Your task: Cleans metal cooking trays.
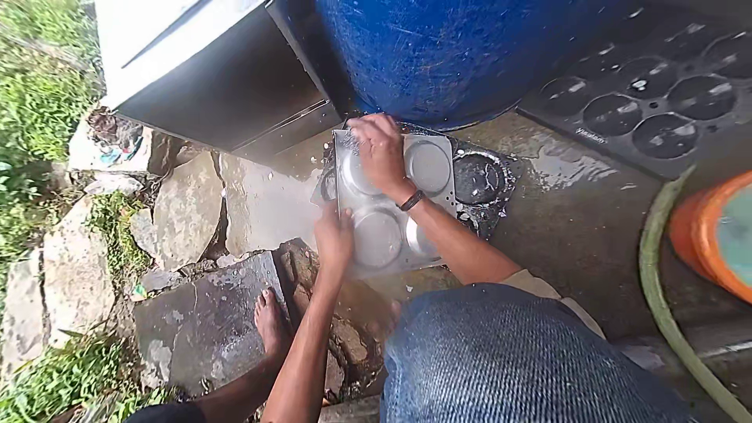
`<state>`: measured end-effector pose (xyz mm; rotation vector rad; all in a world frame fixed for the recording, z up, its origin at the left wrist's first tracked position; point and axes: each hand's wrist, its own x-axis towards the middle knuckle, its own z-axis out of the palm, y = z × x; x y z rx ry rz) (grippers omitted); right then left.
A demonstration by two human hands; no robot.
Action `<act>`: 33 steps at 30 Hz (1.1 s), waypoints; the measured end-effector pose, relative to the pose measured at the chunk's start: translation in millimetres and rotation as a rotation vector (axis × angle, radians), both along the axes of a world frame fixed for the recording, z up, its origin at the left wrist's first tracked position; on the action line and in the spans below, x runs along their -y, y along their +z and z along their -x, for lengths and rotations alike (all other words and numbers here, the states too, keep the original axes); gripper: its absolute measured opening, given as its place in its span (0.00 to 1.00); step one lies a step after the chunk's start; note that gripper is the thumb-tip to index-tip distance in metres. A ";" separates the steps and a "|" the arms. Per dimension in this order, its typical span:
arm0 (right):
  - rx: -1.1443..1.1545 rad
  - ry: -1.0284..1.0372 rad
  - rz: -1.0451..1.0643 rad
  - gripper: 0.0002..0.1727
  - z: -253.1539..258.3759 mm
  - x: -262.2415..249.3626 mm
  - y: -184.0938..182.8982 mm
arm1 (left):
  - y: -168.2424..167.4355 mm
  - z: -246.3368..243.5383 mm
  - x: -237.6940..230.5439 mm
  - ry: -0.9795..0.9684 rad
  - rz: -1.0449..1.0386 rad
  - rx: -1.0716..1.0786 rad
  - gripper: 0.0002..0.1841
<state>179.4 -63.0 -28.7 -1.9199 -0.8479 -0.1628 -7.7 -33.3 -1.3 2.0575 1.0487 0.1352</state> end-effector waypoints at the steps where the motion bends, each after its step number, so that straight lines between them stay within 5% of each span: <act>1: 0.026 0.087 0.004 0.13 17.2 2.4 6.8 | 0.2 -0.3 -1.2 -0.006 -0.011 0.012 0.11; 5: 0.099 0.265 -0.029 0.11 62.3 4.3 10.9 | -2.6 1.7 -11.9 -0.006 -0.056 0.066 0.10; 12: -0.259 -0.098 0.089 0.16 -42.6 -18.5 -4.0 | -0.1 8.1 -9.3 -0.010 -0.061 0.065 0.13; 18: -0.028 0.099 -0.158 0.16 23.8 -16.8 14.5 | 1.2 7.1 -2.1 -0.022 -0.115 0.052 0.12; 24: -0.207 -0.132 0.048 0.13 -34.3 -11.7 8.2 | 1.8 7.4 -2.3 -0.001 -0.216 0.084 0.12; 30: -0.071 0.044 -0.128 0.11 11.8 -20.8 31.5 | -1.4 5.3 1.9 -0.017 -0.253 0.091 0.13; 33: -0.213 -0.067 -0.036 0.09 -23.8 -14.9 21.0 | 1.3 2.6 -2.2 -0.018 -0.271 0.095 0.12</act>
